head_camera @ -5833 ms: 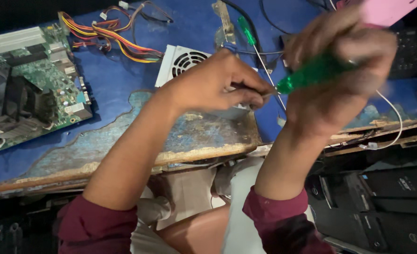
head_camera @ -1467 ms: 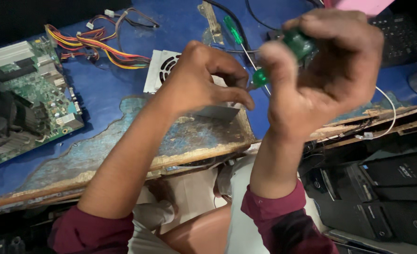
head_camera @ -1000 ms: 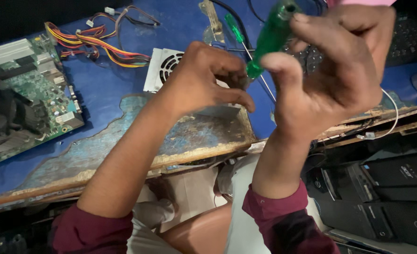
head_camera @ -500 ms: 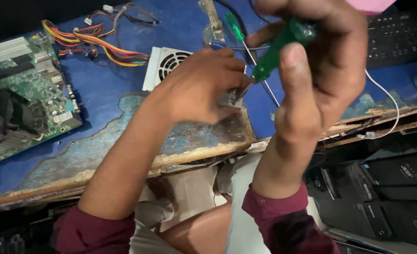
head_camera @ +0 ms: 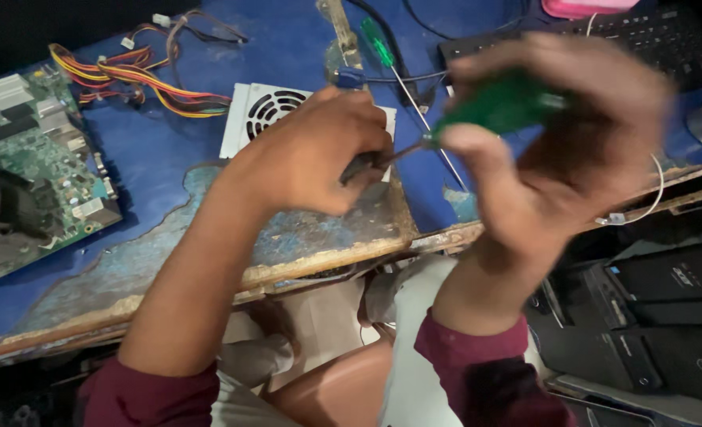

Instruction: The person uses a green-handled screwdriver to remove screws from a computer power supply unit. They rotate the unit to access different sides and continue unscrewing fasteners while seated at a workbench.

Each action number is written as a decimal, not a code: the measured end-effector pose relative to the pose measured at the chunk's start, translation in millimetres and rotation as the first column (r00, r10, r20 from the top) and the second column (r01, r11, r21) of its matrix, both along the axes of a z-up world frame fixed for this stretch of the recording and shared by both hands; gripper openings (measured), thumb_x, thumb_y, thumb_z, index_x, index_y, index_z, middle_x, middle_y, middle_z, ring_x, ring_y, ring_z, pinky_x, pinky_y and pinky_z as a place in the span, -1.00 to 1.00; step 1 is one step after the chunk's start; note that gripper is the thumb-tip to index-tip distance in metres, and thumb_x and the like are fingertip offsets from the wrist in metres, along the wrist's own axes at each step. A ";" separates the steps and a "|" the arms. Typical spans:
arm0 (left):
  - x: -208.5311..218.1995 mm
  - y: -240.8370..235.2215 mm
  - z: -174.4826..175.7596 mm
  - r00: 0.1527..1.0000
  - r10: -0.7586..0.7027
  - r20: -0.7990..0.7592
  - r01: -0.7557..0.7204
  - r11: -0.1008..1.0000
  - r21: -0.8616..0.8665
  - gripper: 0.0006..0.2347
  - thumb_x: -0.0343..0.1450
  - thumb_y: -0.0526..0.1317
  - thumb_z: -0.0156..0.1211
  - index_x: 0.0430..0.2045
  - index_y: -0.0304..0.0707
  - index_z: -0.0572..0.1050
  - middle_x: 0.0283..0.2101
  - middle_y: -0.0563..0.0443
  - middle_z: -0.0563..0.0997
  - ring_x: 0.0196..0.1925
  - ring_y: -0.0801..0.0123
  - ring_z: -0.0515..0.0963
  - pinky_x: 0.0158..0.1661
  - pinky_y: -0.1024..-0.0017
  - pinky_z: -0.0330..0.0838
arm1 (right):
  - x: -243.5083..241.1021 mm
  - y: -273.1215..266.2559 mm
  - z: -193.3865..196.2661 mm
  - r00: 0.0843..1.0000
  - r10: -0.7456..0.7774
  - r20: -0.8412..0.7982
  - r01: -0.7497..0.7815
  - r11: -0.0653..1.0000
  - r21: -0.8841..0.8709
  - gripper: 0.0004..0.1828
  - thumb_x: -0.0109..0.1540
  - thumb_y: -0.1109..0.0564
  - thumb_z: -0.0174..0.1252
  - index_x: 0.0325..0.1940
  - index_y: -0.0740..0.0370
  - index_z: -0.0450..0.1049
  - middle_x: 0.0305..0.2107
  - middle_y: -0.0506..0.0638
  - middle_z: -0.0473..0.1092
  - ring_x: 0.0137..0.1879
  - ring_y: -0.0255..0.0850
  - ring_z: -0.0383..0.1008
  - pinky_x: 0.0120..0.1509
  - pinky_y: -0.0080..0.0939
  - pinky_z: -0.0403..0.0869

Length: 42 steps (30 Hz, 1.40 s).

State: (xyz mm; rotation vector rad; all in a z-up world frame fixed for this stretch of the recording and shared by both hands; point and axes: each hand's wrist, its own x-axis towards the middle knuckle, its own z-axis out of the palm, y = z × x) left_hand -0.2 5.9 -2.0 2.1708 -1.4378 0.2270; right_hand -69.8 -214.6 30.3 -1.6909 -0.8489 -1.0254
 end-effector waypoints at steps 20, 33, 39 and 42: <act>-32.3 -50.0 -2.9 0.886 -0.016 0.463 -0.059 0.987 0.148 -0.92 0.39 -0.23 0.21 -0.33 -0.19 0.53 -0.33 0.08 0.46 -0.12 0.29 0.47 0.04 0.23 0.32 | -8.3 -174.3 -82.3 0.956 -0.172 -0.236 0.280 0.771 0.572 -0.81 0.55 0.23 0.06 -0.01 0.47 0.47 -0.16 0.20 0.48 -0.27 -0.10 0.56 -0.15 -0.12 0.61; -34.4 -69.2 -31.1 0.657 -0.134 0.742 -0.070 0.969 0.237 -0.95 0.31 -0.22 0.17 -0.47 -0.13 0.51 -0.37 0.20 0.46 -0.24 0.46 0.46 -0.18 0.46 0.26 | 14.3 -122.0 -39.7 0.963 -0.161 -0.215 0.153 0.987 -0.051 -0.50 0.32 0.48 0.49 -0.05 0.35 0.21 -0.09 0.20 0.46 0.10 -0.14 0.61 0.13 -0.31 0.62; -41.1 -70.3 -33.6 0.637 -0.064 0.768 -0.126 0.975 0.185 -0.95 0.27 -0.22 0.17 -0.52 -0.14 0.52 -0.40 0.17 0.49 -0.24 0.42 0.50 -0.13 0.47 0.31 | 29.0 -111.0 -41.7 0.907 -0.217 -0.362 0.181 0.975 -0.130 -0.52 0.18 0.53 0.44 -0.20 0.34 0.21 -0.11 0.19 0.55 0.08 -0.16 0.61 0.10 -0.29 0.59; -42.6 -71.0 -36.7 0.665 -0.037 0.746 -0.122 0.980 0.157 -0.95 0.28 -0.23 0.16 -0.51 -0.14 0.53 -0.42 0.16 0.50 -0.26 0.40 0.51 -0.12 0.47 0.32 | 32.4 -113.9 -51.0 0.863 -0.276 -0.423 0.231 0.961 -0.154 -0.57 0.17 0.52 0.42 -0.22 0.34 0.25 -0.18 0.15 0.54 0.05 -0.17 0.63 0.04 -0.29 0.58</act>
